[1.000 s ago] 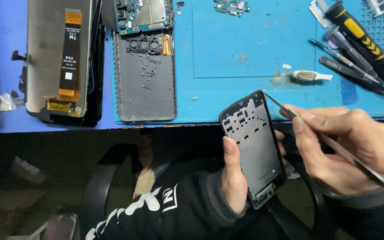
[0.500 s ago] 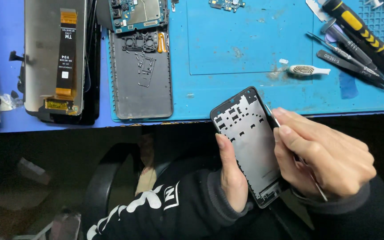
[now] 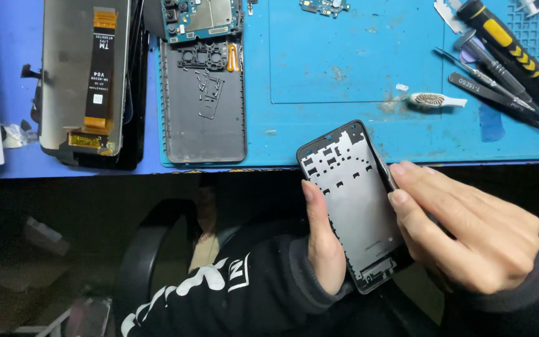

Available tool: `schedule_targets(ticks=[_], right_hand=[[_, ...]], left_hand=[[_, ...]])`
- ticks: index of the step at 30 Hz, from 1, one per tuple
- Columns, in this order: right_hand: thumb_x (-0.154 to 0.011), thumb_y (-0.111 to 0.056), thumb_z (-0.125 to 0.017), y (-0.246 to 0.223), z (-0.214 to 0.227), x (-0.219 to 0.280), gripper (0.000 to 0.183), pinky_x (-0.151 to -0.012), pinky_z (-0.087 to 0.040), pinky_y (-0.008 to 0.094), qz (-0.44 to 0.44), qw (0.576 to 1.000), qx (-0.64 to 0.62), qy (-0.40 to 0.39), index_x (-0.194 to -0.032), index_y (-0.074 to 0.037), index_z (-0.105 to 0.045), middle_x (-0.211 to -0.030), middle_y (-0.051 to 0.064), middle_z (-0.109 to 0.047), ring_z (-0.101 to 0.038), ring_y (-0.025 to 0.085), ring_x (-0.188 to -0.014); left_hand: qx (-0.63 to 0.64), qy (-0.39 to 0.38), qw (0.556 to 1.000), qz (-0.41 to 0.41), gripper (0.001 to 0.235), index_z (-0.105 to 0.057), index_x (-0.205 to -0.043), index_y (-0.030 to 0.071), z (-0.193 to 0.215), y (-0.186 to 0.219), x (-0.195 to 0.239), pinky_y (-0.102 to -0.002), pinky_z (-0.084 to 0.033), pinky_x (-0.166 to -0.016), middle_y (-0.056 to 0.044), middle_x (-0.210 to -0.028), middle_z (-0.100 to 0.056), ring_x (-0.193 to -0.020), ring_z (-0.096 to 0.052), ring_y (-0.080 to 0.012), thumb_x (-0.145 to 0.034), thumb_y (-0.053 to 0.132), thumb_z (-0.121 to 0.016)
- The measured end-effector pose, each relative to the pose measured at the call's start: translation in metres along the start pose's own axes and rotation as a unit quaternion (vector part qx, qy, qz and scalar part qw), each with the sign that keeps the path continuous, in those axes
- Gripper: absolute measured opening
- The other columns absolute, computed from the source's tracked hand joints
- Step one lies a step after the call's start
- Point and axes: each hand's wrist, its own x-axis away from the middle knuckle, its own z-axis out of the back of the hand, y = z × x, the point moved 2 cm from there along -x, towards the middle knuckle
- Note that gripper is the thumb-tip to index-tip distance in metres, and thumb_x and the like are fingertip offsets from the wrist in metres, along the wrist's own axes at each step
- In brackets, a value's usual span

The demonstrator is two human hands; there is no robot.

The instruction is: Repairing a smartphone by cleaning the frame and adjusting internal components using tweezers and a brush.

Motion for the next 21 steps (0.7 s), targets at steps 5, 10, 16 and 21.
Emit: schedule_targets(ticks=[5,10,16,21], right_hand=[[-0.083,-0.001,-0.066,0.000,-0.003,-0.009,0.020,-0.089,-0.061,0.043,0.021,0.999,0.045,-0.007,-0.099,0.009,-0.072,-0.113,0.028,-0.073,-0.074,0.039,-0.105],[-0.086,-0.003,-0.068,-0.002,-0.004,0.002,0.021,-0.085,-0.061,0.043,0.026,0.998,0.051,-0.026,-0.101,0.010,-0.071,-0.110,0.029,-0.072,-0.074,0.039,-0.102],[-0.084,0.006,-0.073,0.004,0.007,0.021,0.025,-0.077,-0.061,0.043,-0.049,0.996,-0.062,0.051,-0.103,0.019,-0.064,-0.108,0.035,-0.068,-0.073,0.042,-0.099],[-0.083,0.004,-0.078,-0.010,-0.001,0.007,0.020,-0.076,-0.062,0.041,-0.066,0.997,-0.030,0.011,-0.099,0.012,-0.068,-0.104,0.030,-0.072,-0.076,0.037,-0.094]], left_hand=[[-0.015,0.030,0.999,0.003,0.100,-0.037,-0.160,0.004,-0.005,0.005,-0.001,-0.040,-0.044,-0.116,-0.014,-0.152,-0.050,-0.136,-0.053,-0.0269,-0.096,0.079,-0.017],[0.003,0.026,1.000,0.011,0.100,-0.042,-0.156,0.004,-0.001,0.002,-0.001,-0.039,-0.046,-0.113,-0.013,-0.148,-0.055,-0.131,-0.056,-0.0261,-0.095,0.080,-0.016],[0.049,-0.049,0.997,-0.031,0.096,-0.052,-0.133,-0.005,0.005,-0.002,0.005,-0.043,-0.052,-0.102,-0.016,-0.121,-0.063,-0.112,-0.062,-0.0297,-0.113,0.082,-0.017],[0.001,0.022,1.000,-0.008,0.099,-0.048,-0.149,-0.001,0.001,-0.001,-0.001,-0.037,-0.047,-0.110,-0.014,-0.138,-0.060,-0.124,-0.059,-0.0249,-0.100,0.080,-0.018]])
